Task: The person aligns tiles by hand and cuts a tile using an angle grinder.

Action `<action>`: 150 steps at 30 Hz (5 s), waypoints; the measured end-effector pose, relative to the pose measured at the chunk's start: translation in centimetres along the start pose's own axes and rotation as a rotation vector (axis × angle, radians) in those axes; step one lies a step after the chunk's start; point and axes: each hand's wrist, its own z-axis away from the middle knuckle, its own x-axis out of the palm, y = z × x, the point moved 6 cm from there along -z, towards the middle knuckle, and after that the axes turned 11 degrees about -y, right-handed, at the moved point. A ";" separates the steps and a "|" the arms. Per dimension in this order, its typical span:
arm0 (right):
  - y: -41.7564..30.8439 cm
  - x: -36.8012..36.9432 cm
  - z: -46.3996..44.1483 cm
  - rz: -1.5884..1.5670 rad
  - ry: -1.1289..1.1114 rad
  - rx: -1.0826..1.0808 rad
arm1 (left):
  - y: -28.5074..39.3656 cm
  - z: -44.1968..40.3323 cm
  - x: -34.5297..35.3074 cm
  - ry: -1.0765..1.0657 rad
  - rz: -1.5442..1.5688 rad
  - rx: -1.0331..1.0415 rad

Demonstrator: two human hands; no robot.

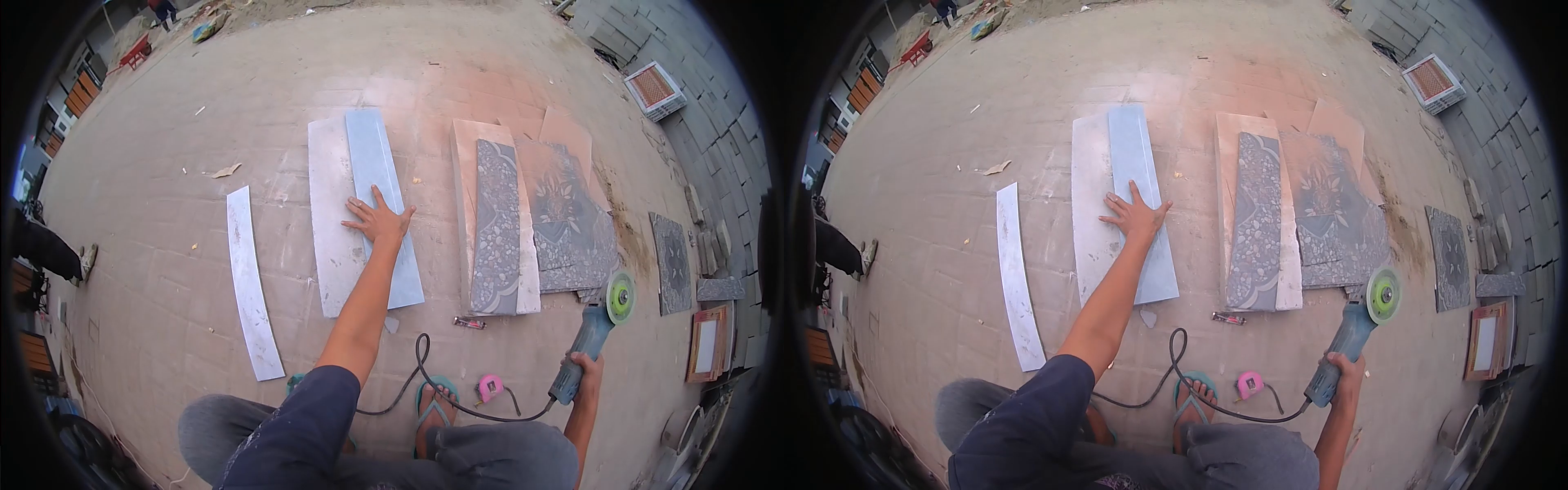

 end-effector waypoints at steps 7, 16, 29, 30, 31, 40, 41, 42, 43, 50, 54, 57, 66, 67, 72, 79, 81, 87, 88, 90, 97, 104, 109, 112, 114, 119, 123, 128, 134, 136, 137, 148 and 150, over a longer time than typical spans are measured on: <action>-0.1 1.6 -0.3 -0.061 -0.109 0.054 | 5.7 5.6 -1.1 0.174 0.131 0.474; -6.1 12.2 -6.4 -0.411 -0.619 0.090 | 19.1 24.5 7.4 -1.622 1.057 0.708; -24.7 25.6 -7.7 -0.132 -0.661 -0.296 | 16.6 14.8 -13.3 -0.655 1.240 1.044; -26.1 27.2 -8.1 -0.221 -0.749 -0.280 | 14.8 14.4 -13.9 -0.562 1.305 1.070; -27.1 28.4 -8.3 -0.243 -0.789 -0.214 | 12.6 15.6 -15.1 -0.430 1.138 1.250; -28.9 37.3 -14.5 -0.171 -0.820 -0.146 | 10.6 13.3 -16.6 0.271 0.746 1.204; -28.3 37.8 -14.7 -0.155 -0.805 -0.129 | 10.0 12.9 -16.6 0.270 0.675 1.229; -27.8 38.4 -15.1 -0.142 -0.790 -0.114 | 9.7 12.4 -16.6 0.269 0.601 1.254; -27.2 38.9 -15.7 -0.149 -0.778 -0.114 | 9.5 11.5 -16.1 0.268 0.597 1.255; -23.7 40.3 -19.9 -0.201 -0.746 -0.105 | 9.0 7.7 -13.1 0.330 0.579 1.328; -22.1 41.4 -21.6 -0.322 -0.770 -0.011 | 9.4 4.8 -11.2 0.419 0.397 1.383; -21.8 41.4 -22.0 -0.201 -0.691 -0.019 | 9.1 4.4 -10.1 0.381 0.500 1.367; -19.0 38.2 -21.9 -0.020 -0.625 -0.019 | -4.3 -2.4 -6.3 -0.061 0.082 0.323; -18.9 38.0 -21.7 -0.036 -0.626 -0.045 | -4.7 -2.2 -5.5 -0.064 0.069 0.325; -17.9 37.0 -20.4 0.003 -0.607 -0.087 | -4.4 -3.1 -0.1 0.118 0.006 0.467; -16.9 39.9 -20.7 0.077 -0.655 -0.099 | -3.7 -4.6 -0.7 0.162 0.034 0.483; -16.3 41.7 -21.9 0.059 -0.678 -0.079 | -4.0 -4.2 0.1 0.154 0.014 0.490; -15.1 45.9 -23.9 0.024 -0.727 -0.076 | -3.8 -3.0 0.6 0.194 0.086 0.501; -15.0 46.1 -24.2 0.043 -0.733 -0.100 | -3.8 -3.1 0.6 0.216 0.116 0.506; -14.2 46.3 -24.5 0.046 -0.732 -0.061 | -3.4 -2.7 1.1 0.203 0.144 0.499; -14.0 45.5 -23.5 0.065 -0.708 -0.068 | -3.0 -3.1 0.5 0.192 0.058 0.456; -14.8 48.2 -25.5 0.076 -0.685 -0.073 | -4.7 -3.6 -3.0 -0.029 -0.123 0.729; -16.3 56.2 -30.0 0.193 -0.690 -0.166 | -4.5 -4.5 -2.4 -0.008 -0.206 0.755; -15.9 61.1 -33.2 0.166 -0.669 -0.164 | -4.3 -4.7 -2.4 -0.027 -0.158 0.744; -15.5 63.1 -34.6 0.147 -0.669 -0.136 | -3.9 -4.9 -2.5 -0.024 -0.174 0.729; -15.1 64.6 -35.5 0.262 -0.625 -0.150 | -4.1 -5.4 -2.3 -0.003 -0.187 0.713; -13.8 65.1 -36.7 0.291 -0.637 -0.099 | -4.0 -5.4 -2.4 -0.014 -0.159 0.702; -14.6 65.1 -36.8 0.212 -0.708 -0.029 | -3.9 -5.3 -2.9 -0.046 -0.129 0.719; -14.5 65.4 -37.2 0.210 -0.697 -0.025 | -3.8 -5.4 -3.0 -0.055 -0.131 0.722; -14.5 65.7 -37.2 0.228 -0.673 -0.046 | -3.8 -5.6 -2.8 -0.029 -0.135 0.733; -14.5 65.8 -37.3 0.239 -0.651 -0.067 | -3.8 -5.6 -2.8 -0.030 -0.131 0.730; -14.4 65.6 -37.0 0.243 -0.679 0.015 | -3.9 -5.5 -2.8 -0.017 -0.120 0.737; -14.4 65.3 -36.9 0.254 -0.684 0.020 | -3.8 -5.5 -2.9 -0.017 -0.119 0.742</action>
